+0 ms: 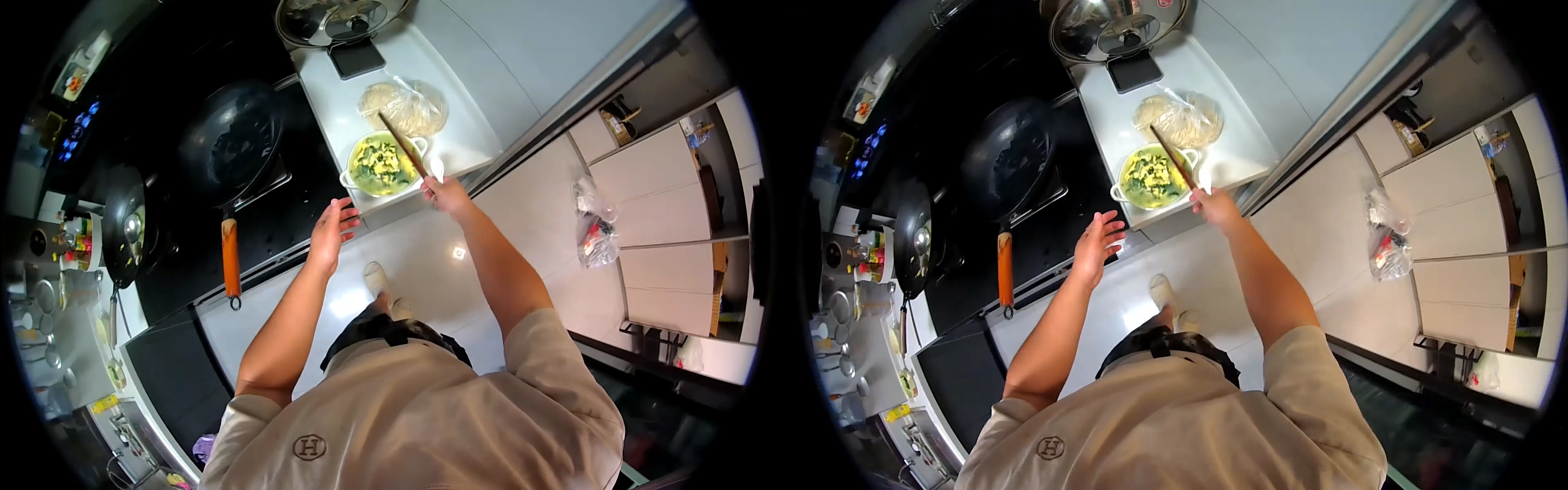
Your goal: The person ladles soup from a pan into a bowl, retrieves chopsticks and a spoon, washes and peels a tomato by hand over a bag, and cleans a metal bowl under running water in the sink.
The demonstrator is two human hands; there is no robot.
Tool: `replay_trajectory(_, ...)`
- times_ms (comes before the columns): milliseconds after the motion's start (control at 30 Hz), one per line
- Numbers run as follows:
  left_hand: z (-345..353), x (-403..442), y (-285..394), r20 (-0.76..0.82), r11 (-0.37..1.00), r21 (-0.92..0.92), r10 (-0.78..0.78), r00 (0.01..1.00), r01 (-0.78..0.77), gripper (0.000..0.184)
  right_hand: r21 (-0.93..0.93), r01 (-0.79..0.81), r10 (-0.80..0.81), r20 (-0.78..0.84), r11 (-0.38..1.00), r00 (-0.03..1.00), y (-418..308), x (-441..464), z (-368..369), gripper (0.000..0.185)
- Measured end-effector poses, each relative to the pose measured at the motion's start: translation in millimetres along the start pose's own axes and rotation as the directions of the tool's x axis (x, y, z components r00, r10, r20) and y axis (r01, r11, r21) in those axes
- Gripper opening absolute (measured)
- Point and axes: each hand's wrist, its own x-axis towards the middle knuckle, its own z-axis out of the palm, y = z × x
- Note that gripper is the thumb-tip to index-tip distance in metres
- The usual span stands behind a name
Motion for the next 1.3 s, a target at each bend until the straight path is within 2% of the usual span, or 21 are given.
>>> replay_trajectory(33,3,11,0,-0.009,1.0,-0.01,-0.023,1.0,0.023,0.054,-0.032,-0.009,0.009,0.005,0.999,1.0,2,7,-1,0.026)
replay_trajectory(133,11,41,7,0.009,0.999,-0.044,0.001,1.0,-0.001,0.048,0.021,-0.053,0.052,0.032,0.998,0.998,6,24,-7,0.027)
replay_trajectory(233,19,57,17,0.014,1.0,-0.019,-0.008,1.0,0.009,0.046,-0.142,-0.007,0.012,0.033,0.99,0.999,12,29,-8,0.029)
replay_trajectory(333,24,67,21,-0.003,1.0,0.003,-0.013,1.0,0.013,0.045,-0.145,-0.019,0.023,0.023,0.989,0.999,15,34,-13,0.032)
replay_trajectory(467,32,61,26,-0.085,0.999,-0.012,0.031,0.996,-0.032,0.047,-0.301,0.081,-0.121,-0.117,0.95,0.986,4,30,-27,0.035)
replay_trajectory(500,35,58,25,-0.143,0.997,-0.041,0.058,0.988,-0.064,0.043,-0.346,0.096,-0.163,-0.169,0.933,0.972,-9,19,-34,0.036)
replay_trajectory(533,39,55,24,-0.131,0.997,0.008,0.078,0.988,-0.077,0.043,-0.39,0.114,-0.214,-0.221,0.913,0.952,-17,12,-40,0.037)
replay_trajectory(567,42,52,21,-0.12,0.994,0.055,0.1,0.988,-0.094,0.043,-0.576,0.177,-0.399,-0.285,0.798,0.872,-12,15,-44,0.033)
replay_trajectory(667,72,40,15,-0.062,0.986,0.089,0.147,0.987,-0.141,0.042,-0.745,0.446,-0.68,-0.013,0.495,0.733,-58,-30,-24,0.043)
replay_trajectory(733,96,46,6,-0.035,0.973,0.134,0.196,0.98,-0.189,0.042,-0.76,0.531,-0.672,0.171,0.376,0.72,-77,-52,4,0.051)
replay_trajectory(767,113,38,21,-0.101,0.963,0.048,0.268,0.958,-0.264,0.037,-0.733,0.581,-0.701,0.203,0.354,0.683,-79,-54,11,0.05)
replay_trajectory(833,107,41,26,-0.14,0.961,0.072,0.275,0.951,-0.267,0.033,-0.671,0.673,-0.744,0.267,0.313,0.612,-79,-58,19,0.048)
replay_trajectory(900,108,39,32,-0.19,0.948,0.07,0.319,0.928,-0.312,0.03,-0.521,0.754,-0.751,0.285,0.401,0.596,-71,-58,12,0.039)
replay_trajectory(933,103,39,32,-0.173,0.958,0.04,0.288,0.942,-0.285,0.03,-0.438,0.782,-0.754,0.29,0.443,0.589,-65,-57,8,0.034)
replay_trajectory(1000,88,41,31,-0.129,0.974,-0.017,0.222,0.966,-0.226,0.03,-0.279,0.549,-0.445,0.356,0.788,0.821,-55,-56,-9,0.025)
replay_trajectory(1033,83,43,28,-0.077,0.979,-0.008,0.205,0.976,-0.206,0.033,-0.21,0.367,-0.26,0.407,0.906,0.876,-50,-55,-15,0.023)
replay_trajectory(1133,79,51,18,0.072,0.996,0.004,0.092,0.993,-0.093,0.035,-0.039,0.072,-0.042,0.516,0.997,0.856,-42,-57,-24,0.027)
replay_trajectory(1167,74,57,12,0.107,0.997,-0.022,0.071,0.992,-0.069,0.037,-0.046,0.067,-0.038,0.455,0.997,0.89,-37,-55,-23,0.028)
replay_trajectory(1300,67,69,1,-0.154,0.996,0.043,0.085,0.984,-0.08,0.045,-0.095,0.086,-0.067,0.179,0.992,0.982,-15,-35,-8,0.033)
